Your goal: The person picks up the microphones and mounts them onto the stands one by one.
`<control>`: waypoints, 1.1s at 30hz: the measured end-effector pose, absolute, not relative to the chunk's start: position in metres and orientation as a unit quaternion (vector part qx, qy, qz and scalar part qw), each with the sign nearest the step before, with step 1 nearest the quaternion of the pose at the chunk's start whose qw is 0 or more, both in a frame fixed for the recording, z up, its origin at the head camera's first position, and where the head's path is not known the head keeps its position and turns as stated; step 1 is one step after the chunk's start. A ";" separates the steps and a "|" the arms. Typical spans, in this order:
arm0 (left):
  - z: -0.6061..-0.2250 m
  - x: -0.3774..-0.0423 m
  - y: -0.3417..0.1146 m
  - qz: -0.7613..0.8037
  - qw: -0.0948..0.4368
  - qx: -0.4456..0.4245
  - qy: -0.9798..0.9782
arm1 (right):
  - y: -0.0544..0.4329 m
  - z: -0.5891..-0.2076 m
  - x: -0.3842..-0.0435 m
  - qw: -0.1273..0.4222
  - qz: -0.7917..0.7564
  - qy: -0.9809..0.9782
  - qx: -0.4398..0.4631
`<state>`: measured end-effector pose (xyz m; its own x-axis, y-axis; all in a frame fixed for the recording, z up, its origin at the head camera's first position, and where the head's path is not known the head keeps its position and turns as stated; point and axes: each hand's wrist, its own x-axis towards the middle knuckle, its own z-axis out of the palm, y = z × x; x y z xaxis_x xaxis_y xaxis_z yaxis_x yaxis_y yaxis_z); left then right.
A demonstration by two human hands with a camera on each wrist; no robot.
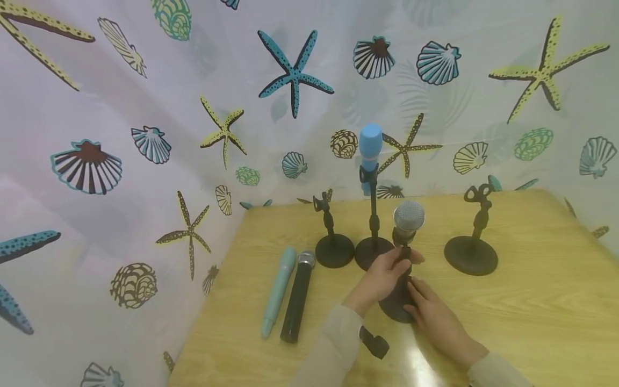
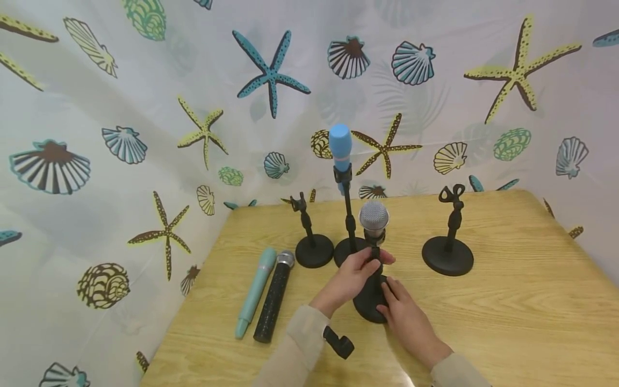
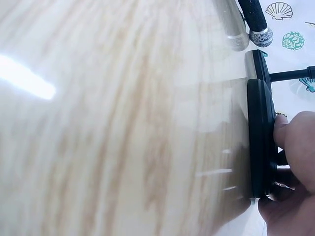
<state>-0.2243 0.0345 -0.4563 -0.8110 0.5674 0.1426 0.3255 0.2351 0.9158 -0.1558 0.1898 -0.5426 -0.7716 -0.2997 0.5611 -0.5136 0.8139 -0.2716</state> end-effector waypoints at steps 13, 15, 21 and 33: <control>-0.463 -0.231 0.033 0.456 0.005 0.346 0.820 | 0.189 -0.543 -0.158 0.238 0.214 -0.922 0.218; -0.463 -0.230 0.034 0.450 -0.008 0.340 0.826 | 0.189 -0.542 -0.157 0.240 0.213 -0.922 0.218; -0.465 -0.226 0.036 0.455 -0.034 0.311 0.833 | 0.188 -0.541 -0.156 0.249 0.211 -0.919 0.222; -0.463 -0.219 0.043 0.468 -0.060 0.230 0.851 | 0.187 -0.541 -0.156 0.255 0.212 -0.917 0.221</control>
